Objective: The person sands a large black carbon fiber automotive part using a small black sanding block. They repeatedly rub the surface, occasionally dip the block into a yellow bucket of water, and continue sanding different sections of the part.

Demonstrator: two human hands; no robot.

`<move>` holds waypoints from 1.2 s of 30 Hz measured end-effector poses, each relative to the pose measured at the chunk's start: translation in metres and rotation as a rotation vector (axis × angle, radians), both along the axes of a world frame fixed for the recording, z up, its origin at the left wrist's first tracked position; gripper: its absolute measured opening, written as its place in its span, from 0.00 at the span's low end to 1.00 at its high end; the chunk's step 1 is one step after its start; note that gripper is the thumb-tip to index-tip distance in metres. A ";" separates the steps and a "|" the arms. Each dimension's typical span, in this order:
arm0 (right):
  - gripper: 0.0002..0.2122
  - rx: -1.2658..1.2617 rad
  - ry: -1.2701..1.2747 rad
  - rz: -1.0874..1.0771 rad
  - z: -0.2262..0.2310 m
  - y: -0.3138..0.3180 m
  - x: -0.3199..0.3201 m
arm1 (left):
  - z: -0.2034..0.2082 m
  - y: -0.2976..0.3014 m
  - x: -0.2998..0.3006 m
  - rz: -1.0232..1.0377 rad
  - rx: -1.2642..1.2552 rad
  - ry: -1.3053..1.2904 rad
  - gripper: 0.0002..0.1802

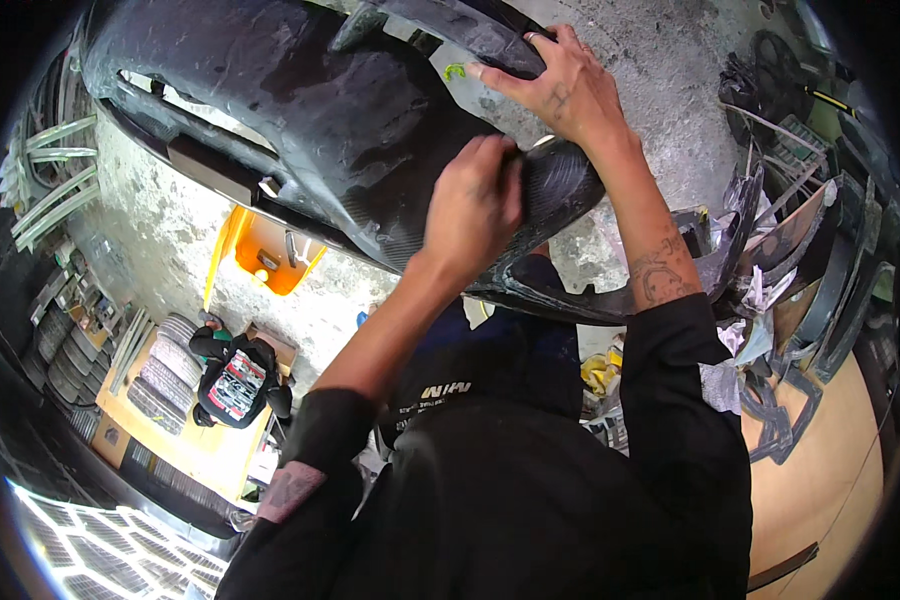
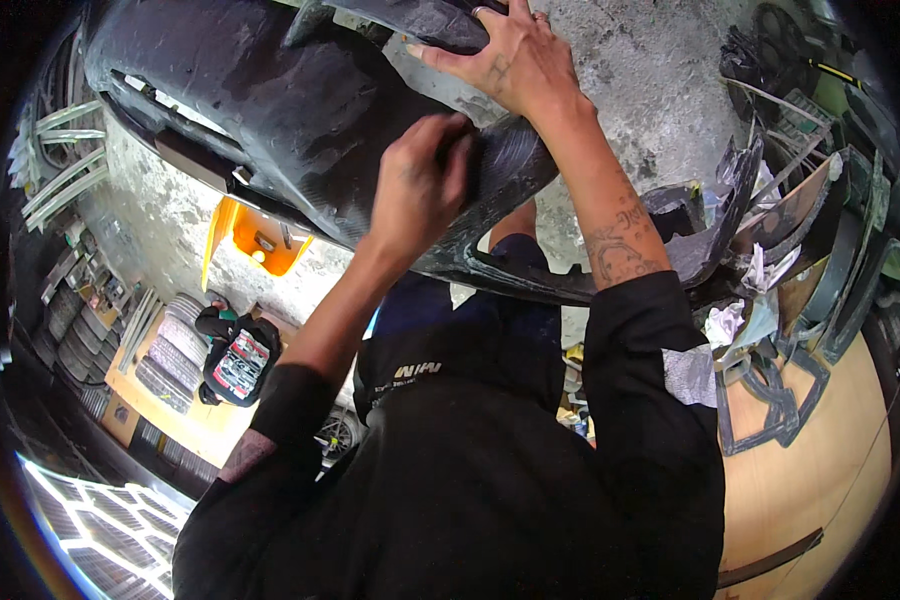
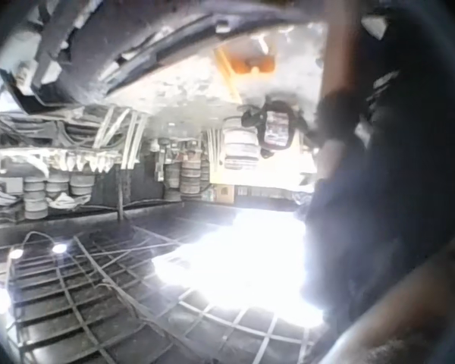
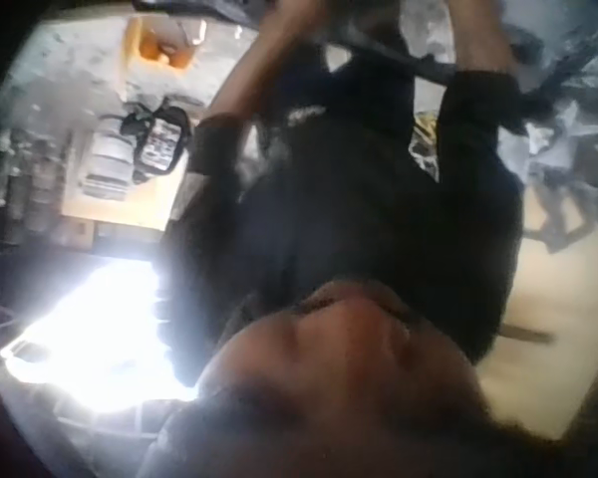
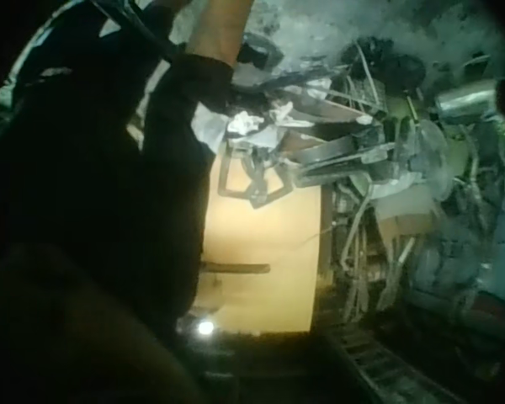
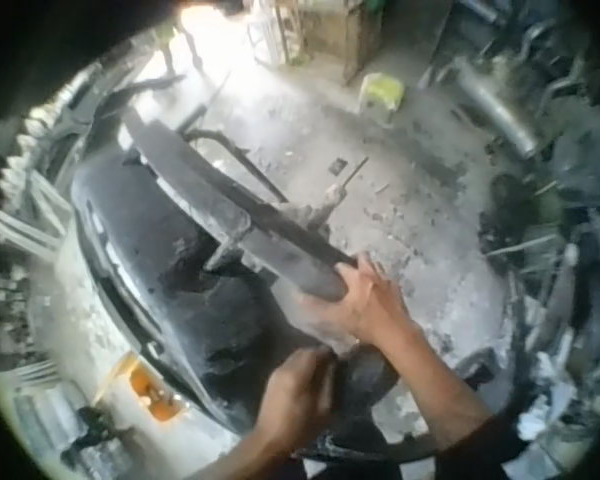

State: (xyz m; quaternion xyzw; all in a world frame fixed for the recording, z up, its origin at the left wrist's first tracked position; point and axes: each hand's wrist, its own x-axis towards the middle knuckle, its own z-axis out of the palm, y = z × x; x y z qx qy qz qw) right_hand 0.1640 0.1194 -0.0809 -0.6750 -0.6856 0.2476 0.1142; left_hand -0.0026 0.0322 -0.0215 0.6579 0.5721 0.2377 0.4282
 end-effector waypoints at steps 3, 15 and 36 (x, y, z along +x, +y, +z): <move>0.47 -0.004 -0.019 -0.001 0.009 0.003 -0.001 | 0.005 -0.008 -0.005 0.031 0.026 -0.044 0.05; 0.46 0.018 -0.016 -0.005 -0.002 0.002 0.000 | -0.007 0.012 0.012 -0.118 0.046 0.184 0.11; 0.46 0.028 -0.010 -0.002 0.003 0.002 0.001 | 0.012 -0.007 0.000 -0.090 0.058 0.128 0.07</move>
